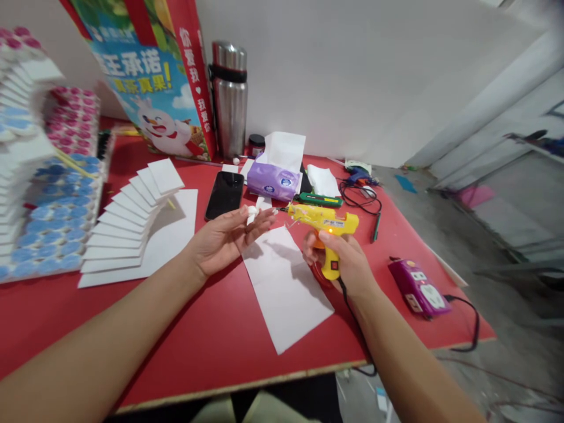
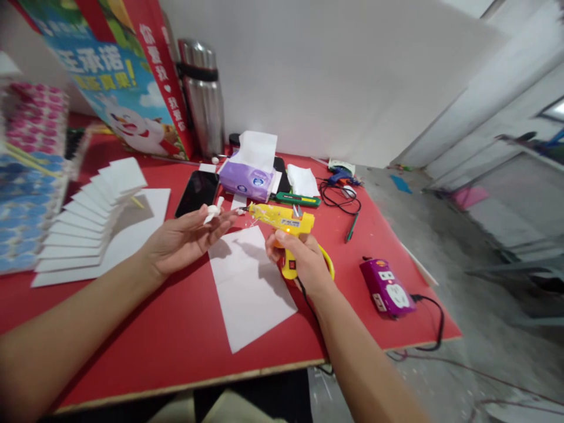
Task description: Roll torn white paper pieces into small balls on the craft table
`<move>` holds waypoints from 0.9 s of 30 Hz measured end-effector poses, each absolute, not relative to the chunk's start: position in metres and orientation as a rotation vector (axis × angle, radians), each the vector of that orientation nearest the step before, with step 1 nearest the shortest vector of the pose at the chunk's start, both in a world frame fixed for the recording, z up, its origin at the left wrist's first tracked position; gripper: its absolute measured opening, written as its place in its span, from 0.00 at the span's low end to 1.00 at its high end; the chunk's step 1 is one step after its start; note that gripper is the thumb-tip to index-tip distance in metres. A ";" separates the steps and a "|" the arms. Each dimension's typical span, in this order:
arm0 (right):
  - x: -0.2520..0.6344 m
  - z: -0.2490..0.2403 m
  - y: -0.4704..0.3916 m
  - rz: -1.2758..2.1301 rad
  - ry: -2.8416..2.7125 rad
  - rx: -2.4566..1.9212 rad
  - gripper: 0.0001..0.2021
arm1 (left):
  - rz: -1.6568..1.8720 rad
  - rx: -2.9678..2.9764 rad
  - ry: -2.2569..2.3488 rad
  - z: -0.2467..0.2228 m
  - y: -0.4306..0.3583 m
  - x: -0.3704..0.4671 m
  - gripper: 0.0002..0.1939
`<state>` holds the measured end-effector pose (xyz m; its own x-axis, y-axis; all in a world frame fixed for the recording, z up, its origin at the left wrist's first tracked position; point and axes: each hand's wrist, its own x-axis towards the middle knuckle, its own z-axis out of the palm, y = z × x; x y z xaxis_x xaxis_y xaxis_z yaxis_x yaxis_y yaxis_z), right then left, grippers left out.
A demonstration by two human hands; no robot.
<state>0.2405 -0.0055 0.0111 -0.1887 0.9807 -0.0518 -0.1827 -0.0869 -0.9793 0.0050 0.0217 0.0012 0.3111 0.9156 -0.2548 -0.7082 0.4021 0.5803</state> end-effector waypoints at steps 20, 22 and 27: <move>0.239 0.012 -0.004 1.577 -1.030 -0.969 0.12 | 1.115 0.368 0.650 0.004 0.020 0.008 0.09; 0.239 0.011 -0.004 1.571 -1.027 -0.974 0.12 | 1.091 0.358 0.649 0.004 0.020 0.007 0.10; 0.240 0.010 -0.005 1.587 -1.048 -0.951 0.12 | 1.048 0.370 0.590 0.002 0.020 0.005 0.10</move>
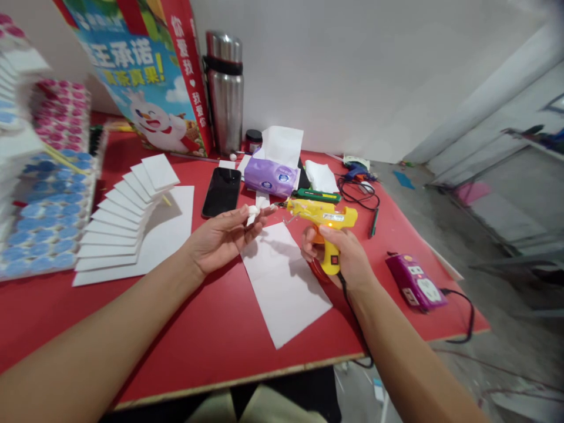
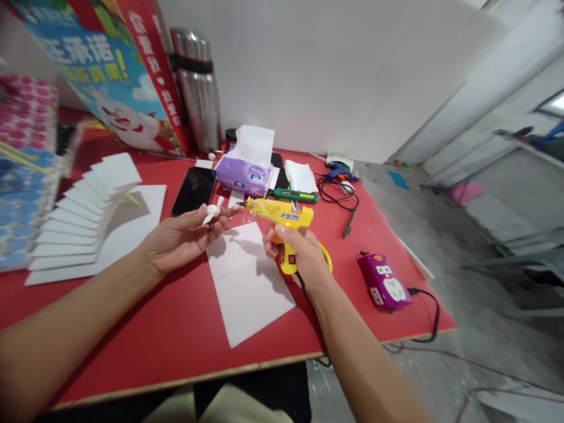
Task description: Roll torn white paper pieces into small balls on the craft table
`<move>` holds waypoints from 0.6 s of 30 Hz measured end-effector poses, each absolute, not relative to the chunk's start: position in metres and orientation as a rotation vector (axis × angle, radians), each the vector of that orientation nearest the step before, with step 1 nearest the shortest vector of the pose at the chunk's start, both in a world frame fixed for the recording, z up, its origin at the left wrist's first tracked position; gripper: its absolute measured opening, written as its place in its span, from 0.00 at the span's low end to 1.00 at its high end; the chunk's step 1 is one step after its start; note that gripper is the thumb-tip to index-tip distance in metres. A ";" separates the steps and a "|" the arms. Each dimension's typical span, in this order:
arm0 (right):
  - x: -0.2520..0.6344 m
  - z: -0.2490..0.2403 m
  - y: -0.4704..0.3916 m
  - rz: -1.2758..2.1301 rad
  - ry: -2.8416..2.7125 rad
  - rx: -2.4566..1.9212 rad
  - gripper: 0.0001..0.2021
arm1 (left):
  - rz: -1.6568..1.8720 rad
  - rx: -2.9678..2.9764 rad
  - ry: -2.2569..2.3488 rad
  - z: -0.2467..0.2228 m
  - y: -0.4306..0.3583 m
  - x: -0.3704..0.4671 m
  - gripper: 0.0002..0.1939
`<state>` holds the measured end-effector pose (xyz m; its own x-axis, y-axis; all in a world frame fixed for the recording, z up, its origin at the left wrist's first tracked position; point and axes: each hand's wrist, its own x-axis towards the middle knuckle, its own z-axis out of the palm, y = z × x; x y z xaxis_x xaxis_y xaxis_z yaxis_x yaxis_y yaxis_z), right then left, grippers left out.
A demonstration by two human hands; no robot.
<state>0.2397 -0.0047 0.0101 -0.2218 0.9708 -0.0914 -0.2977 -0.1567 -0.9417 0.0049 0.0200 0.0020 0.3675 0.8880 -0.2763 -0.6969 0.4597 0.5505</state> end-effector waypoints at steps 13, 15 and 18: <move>0.239 0.010 -0.006 1.612 -1.086 -0.929 0.12 | 1.043 0.261 0.615 0.003 0.022 0.007 0.13; 0.239 0.009 -0.006 1.611 -1.094 -0.928 0.12 | 1.044 0.248 0.614 0.003 0.022 0.007 0.12; 0.239 0.007 -0.005 1.612 -1.102 -0.922 0.12 | 1.037 0.242 0.593 0.004 0.022 0.007 0.12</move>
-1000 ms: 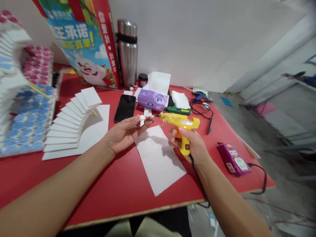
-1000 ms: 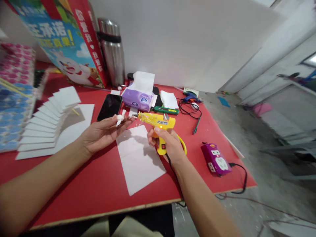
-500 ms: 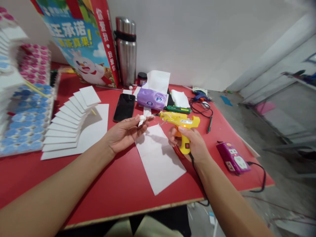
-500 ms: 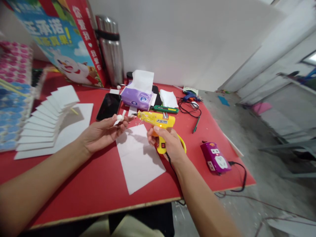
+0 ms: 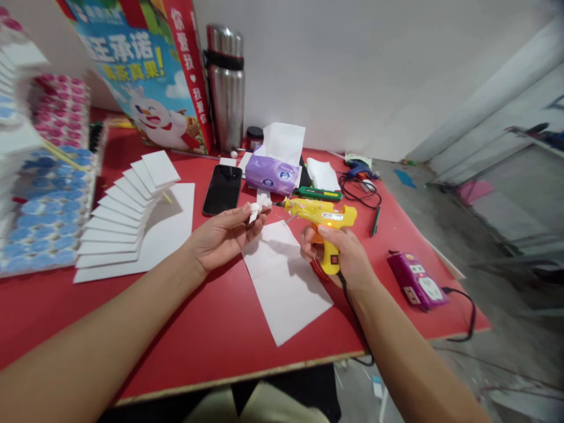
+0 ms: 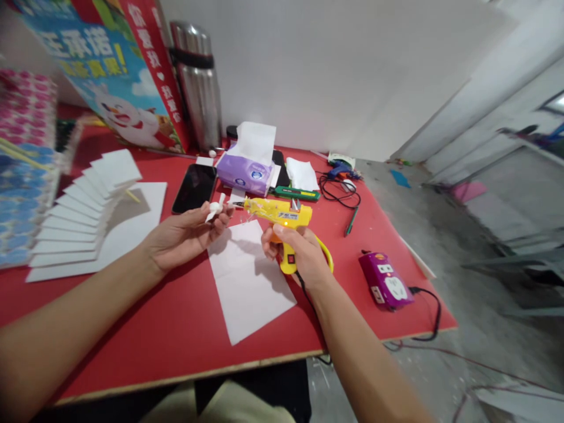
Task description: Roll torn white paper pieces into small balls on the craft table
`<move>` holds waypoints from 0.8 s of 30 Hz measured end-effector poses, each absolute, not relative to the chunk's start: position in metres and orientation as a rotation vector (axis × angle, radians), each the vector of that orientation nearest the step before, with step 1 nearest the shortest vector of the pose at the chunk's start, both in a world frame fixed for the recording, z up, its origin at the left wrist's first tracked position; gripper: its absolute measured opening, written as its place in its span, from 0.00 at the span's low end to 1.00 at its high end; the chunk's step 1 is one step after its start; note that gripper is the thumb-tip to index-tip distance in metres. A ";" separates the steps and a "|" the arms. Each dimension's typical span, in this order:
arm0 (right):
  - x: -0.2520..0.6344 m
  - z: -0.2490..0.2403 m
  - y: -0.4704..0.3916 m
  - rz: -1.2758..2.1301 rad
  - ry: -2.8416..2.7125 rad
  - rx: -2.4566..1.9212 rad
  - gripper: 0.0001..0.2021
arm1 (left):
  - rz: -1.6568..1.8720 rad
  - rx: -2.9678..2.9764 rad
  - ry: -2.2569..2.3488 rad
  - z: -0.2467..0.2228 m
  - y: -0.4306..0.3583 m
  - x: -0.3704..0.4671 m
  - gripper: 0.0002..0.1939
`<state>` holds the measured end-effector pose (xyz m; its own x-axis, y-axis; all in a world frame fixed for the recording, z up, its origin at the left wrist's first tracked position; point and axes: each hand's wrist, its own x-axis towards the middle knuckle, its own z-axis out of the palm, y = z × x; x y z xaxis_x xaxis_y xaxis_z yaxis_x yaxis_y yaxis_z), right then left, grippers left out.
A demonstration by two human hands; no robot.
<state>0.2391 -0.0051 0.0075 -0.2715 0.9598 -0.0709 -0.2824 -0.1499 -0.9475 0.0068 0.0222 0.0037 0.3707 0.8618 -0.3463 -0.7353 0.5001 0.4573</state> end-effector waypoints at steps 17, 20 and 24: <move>0.240 0.006 -0.004 1.622 -1.100 -0.899 0.12 | 0.980 0.230 0.556 0.004 0.022 0.004 0.12; 0.240 0.007 -0.004 1.622 -1.097 -0.899 0.12 | 0.987 0.214 0.565 0.003 0.022 0.004 0.12; 0.240 0.007 -0.004 1.620 -1.097 -0.916 0.12 | 1.007 0.222 0.567 0.004 0.022 0.005 0.12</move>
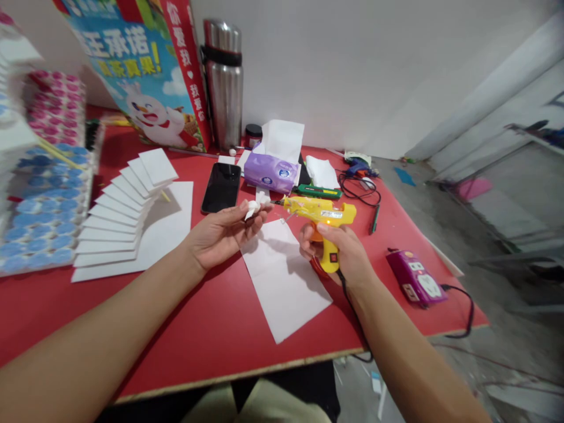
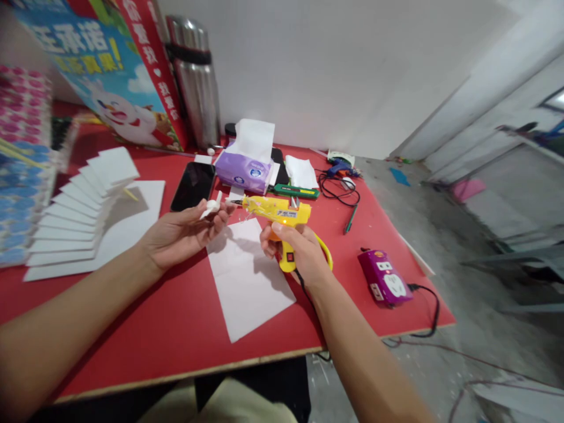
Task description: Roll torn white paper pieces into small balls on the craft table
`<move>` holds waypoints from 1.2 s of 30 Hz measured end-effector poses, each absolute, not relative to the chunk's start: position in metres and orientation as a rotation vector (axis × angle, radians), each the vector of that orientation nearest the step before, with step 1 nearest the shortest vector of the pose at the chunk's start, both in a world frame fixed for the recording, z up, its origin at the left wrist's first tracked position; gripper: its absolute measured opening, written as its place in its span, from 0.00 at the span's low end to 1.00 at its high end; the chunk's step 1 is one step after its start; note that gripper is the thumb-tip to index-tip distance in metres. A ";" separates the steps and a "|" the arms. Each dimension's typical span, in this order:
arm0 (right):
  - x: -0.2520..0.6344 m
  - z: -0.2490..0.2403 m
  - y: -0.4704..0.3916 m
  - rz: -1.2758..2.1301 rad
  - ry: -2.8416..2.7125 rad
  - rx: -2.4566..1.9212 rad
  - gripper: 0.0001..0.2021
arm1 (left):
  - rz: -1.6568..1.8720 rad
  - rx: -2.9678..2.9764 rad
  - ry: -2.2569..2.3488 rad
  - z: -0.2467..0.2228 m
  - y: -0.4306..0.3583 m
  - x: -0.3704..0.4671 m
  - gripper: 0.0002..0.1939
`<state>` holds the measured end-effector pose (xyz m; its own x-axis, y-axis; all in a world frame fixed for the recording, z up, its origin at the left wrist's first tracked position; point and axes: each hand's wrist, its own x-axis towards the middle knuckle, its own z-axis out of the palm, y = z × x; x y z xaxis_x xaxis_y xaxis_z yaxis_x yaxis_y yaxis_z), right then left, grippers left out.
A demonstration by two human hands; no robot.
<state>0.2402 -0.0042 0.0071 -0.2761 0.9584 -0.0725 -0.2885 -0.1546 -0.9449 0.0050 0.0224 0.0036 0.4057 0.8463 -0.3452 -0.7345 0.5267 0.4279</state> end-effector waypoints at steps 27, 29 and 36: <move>0.238 0.011 -0.005 1.587 -1.047 -0.963 0.12 | 1.136 0.226 0.652 0.004 0.023 0.007 0.09; 0.239 0.011 -0.004 1.580 -1.034 -0.971 0.12 | 1.138 0.229 0.665 0.004 0.024 0.007 0.08; 0.242 0.016 -0.006 1.554 -1.046 -0.964 0.11 | 1.112 0.360 0.658 0.007 0.022 0.006 0.10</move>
